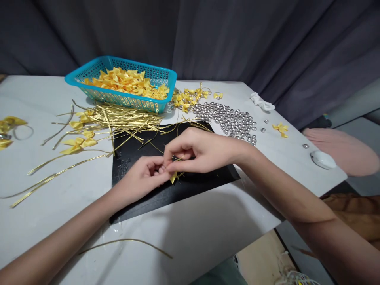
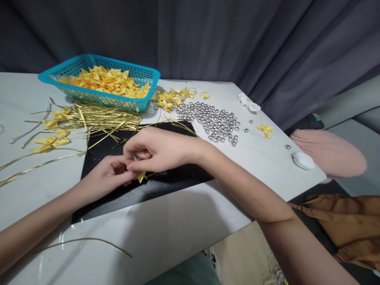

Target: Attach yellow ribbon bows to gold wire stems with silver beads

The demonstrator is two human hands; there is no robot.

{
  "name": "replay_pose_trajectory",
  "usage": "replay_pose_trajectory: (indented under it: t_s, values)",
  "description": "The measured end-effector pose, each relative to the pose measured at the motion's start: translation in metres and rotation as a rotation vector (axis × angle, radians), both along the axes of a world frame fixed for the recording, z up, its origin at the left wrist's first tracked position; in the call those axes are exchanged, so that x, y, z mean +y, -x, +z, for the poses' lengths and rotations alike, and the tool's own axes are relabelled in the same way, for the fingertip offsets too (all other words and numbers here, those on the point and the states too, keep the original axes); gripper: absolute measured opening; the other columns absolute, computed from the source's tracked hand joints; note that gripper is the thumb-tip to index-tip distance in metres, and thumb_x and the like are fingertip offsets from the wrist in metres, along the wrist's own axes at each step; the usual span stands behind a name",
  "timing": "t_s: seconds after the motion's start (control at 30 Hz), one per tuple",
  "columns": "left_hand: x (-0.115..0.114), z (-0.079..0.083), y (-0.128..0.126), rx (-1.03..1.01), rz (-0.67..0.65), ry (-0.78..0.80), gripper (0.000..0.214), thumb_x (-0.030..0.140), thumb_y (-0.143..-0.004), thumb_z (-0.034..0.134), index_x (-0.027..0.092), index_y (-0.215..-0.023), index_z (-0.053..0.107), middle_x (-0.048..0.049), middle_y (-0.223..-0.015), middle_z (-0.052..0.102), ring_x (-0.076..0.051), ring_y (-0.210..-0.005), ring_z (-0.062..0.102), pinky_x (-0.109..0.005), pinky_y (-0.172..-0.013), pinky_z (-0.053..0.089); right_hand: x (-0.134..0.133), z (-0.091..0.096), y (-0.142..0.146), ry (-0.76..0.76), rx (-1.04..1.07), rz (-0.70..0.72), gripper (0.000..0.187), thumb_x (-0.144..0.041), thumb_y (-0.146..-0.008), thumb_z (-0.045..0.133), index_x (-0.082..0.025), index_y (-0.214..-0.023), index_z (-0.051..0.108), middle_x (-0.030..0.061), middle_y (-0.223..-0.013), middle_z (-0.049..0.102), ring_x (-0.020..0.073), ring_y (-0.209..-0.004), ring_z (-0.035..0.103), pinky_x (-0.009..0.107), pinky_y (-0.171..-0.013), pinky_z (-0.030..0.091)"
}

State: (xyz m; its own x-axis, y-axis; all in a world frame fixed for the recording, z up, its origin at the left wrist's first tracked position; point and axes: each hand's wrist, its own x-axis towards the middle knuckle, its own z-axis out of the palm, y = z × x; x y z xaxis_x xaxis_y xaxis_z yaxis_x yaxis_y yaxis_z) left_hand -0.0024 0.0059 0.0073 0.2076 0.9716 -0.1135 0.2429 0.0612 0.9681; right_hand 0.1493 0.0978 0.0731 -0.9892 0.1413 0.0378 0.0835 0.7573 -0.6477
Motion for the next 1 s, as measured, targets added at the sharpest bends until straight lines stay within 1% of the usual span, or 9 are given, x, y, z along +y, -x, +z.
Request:
replay_pose_trajectory:
  t_s: [0.07, 0.2, 0.27, 0.4, 0.53, 0.67, 0.83, 0.9, 1.0]
  values:
    - [-0.001, 0.0, 0.0, 0.003, -0.011, -0.001, 0.019, 0.03, -0.071, 0.057, 0.015, -0.059, 0.056, 0.0052, -0.051, 0.047, -0.008, -0.048, 0.04, -0.018, -0.044, 0.031, -0.001, 0.0, 0.001, 0.022, 0.001, 0.014, 0.011, -0.014, -0.082, 0.056, -0.008, -0.079, 0.065, -0.0073, -0.052, 0.039, 0.0035, -0.05, 0.034, 0.017, -0.051, 0.026]
    - [-0.001, 0.002, 0.0, 0.073, 0.001, 0.035, 0.024, 0.034, -0.074, 0.056, 0.014, -0.061, 0.058, 0.0052, -0.05, 0.046, -0.007, -0.046, 0.037, -0.019, -0.041, 0.028, 0.003, -0.012, 0.006, -0.086, 0.074, -0.11, 0.009, -0.014, -0.081, 0.058, -0.01, -0.078, 0.064, -0.0068, -0.055, 0.039, 0.0043, -0.054, 0.035, 0.017, -0.053, 0.026]
    - [0.0, 0.003, 0.0, 0.083, -0.003, 0.044, 0.027, 0.036, -0.076, 0.056, 0.014, -0.06, 0.059, 0.0042, -0.05, 0.047, -0.008, -0.047, 0.038, -0.019, -0.042, 0.028, 0.006, -0.019, 0.006, -0.107, 0.112, -0.148, 0.007, -0.012, -0.08, 0.059, -0.01, -0.076, 0.064, -0.0071, -0.055, 0.038, 0.0041, -0.053, 0.034, 0.017, -0.053, 0.025]
    - [0.0, 0.004, 0.001, 0.058, -0.002, 0.071, 0.028, 0.036, -0.076, 0.056, 0.014, -0.06, 0.059, 0.0027, -0.053, 0.052, -0.008, -0.049, 0.042, -0.019, -0.046, 0.032, 0.012, -0.028, 0.003, -0.121, 0.173, -0.211, 0.007, -0.012, -0.078, 0.061, -0.008, -0.073, 0.063, -0.0085, -0.052, 0.034, 0.0033, -0.049, 0.03, 0.017, -0.05, 0.024]
    - [0.001, 0.005, 0.0, -0.009, 0.053, 0.08, 0.022, 0.032, -0.072, 0.059, 0.014, -0.06, 0.059, 0.0027, -0.055, 0.055, -0.008, -0.05, 0.045, -0.018, -0.048, 0.036, 0.013, -0.03, -0.003, -0.161, 0.165, -0.256, 0.007, -0.012, -0.078, 0.061, -0.008, -0.074, 0.065, -0.0089, -0.05, 0.034, 0.003, -0.047, 0.029, 0.017, -0.048, 0.023]
    - [0.002, 0.006, 0.0, -0.061, 0.108, 0.082, 0.018, 0.028, -0.068, 0.064, 0.015, -0.056, 0.059, 0.0038, -0.052, 0.054, -0.007, -0.048, 0.043, -0.017, -0.047, 0.036, 0.006, -0.024, -0.014, -0.206, 0.121, -0.259, 0.011, -0.012, -0.081, 0.057, -0.009, -0.078, 0.067, -0.0072, -0.05, 0.043, 0.0031, -0.047, 0.034, 0.016, -0.051, 0.027]
    - [0.003, 0.004, 0.002, -0.101, 0.163, 0.058, 0.016, 0.025, -0.07, 0.064, 0.017, -0.057, 0.06, 0.0052, -0.05, 0.053, -0.007, -0.048, 0.045, -0.017, -0.048, 0.038, -0.01, -0.02, -0.029, -0.251, 0.182, -0.289, 0.015, -0.017, -0.086, 0.055, -0.009, -0.086, 0.068, -0.0039, -0.053, 0.054, 0.0038, -0.048, 0.043, 0.016, -0.052, 0.03]
    - [0.003, 0.002, 0.003, -0.097, 0.17, 0.05, 0.015, 0.026, -0.072, 0.063, 0.017, -0.059, 0.061, 0.005, -0.051, 0.054, -0.008, -0.049, 0.047, -0.018, -0.049, 0.039, -0.016, -0.022, -0.033, -0.279, 0.215, -0.284, 0.016, -0.016, -0.087, 0.054, -0.01, -0.091, 0.068, -0.0016, -0.059, 0.062, 0.004, -0.05, 0.048, 0.016, -0.052, 0.032]
    - [0.003, 0.001, 0.004, -0.075, 0.183, 0.042, 0.017, 0.027, -0.074, 0.062, 0.017, -0.06, 0.062, 0.0045, -0.051, 0.055, -0.009, -0.049, 0.048, -0.019, -0.049, 0.039, -0.021, -0.028, -0.038, -0.318, 0.266, -0.255, 0.019, -0.014, -0.088, 0.052, -0.013, -0.098, 0.068, 0.0022, -0.078, 0.071, 0.0044, -0.056, 0.056, 0.016, -0.055, 0.036]
